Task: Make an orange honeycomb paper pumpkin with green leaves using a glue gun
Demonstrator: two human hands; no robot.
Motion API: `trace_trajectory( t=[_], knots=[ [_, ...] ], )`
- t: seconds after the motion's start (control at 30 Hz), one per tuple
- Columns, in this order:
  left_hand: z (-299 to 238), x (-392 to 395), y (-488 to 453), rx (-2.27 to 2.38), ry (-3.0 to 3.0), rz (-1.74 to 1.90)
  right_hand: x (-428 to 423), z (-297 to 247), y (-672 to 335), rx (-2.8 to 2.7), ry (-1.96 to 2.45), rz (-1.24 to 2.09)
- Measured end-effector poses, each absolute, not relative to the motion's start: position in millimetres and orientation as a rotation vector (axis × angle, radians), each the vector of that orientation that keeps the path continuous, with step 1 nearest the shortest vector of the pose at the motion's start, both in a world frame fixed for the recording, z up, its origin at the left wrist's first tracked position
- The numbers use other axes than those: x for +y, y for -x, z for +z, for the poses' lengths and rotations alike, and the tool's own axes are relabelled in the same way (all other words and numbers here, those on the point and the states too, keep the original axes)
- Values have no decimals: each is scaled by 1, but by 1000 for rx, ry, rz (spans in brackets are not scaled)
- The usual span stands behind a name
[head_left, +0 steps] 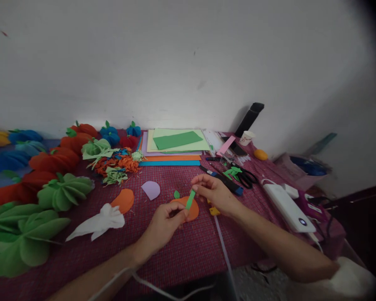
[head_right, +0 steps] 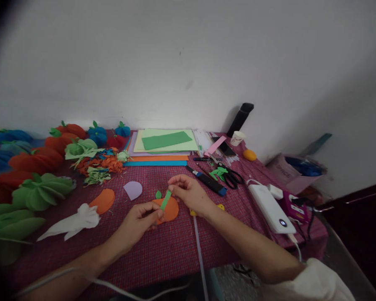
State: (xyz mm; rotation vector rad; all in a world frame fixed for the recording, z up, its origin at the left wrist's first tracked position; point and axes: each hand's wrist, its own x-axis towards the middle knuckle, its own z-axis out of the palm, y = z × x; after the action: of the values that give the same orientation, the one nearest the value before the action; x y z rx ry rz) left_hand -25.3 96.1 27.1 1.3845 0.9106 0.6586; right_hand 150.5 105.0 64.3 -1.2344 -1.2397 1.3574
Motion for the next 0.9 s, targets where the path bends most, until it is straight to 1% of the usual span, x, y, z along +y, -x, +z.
trace_trajectory(
  t=[0.4, 0.47, 0.57, 0.67, 0.73, 0.9],
  knots=[
    [32, 95, 24, 923, -1285, 701, 105, 63, -162, -1105, 1251, 1328],
    [34, 95, 24, 914, -1237, 703, 102, 63, -164, -1166, 1257, 1381],
    [34, 95, 25, 833, -1133, 682, 97, 65, -165, -1294, 1180, 1567],
    [32, 94, 27, 705, -1054, 598, 92, 66, -164, -1403, 1089, 1796],
    [31, 92, 28, 645, -1042, 517, 90, 64, -164, -1443, 1030, 1891],
    [33, 89, 29, 625, -982, 385, 85, 55, -167, -1515, 989, 1861]
  ],
)
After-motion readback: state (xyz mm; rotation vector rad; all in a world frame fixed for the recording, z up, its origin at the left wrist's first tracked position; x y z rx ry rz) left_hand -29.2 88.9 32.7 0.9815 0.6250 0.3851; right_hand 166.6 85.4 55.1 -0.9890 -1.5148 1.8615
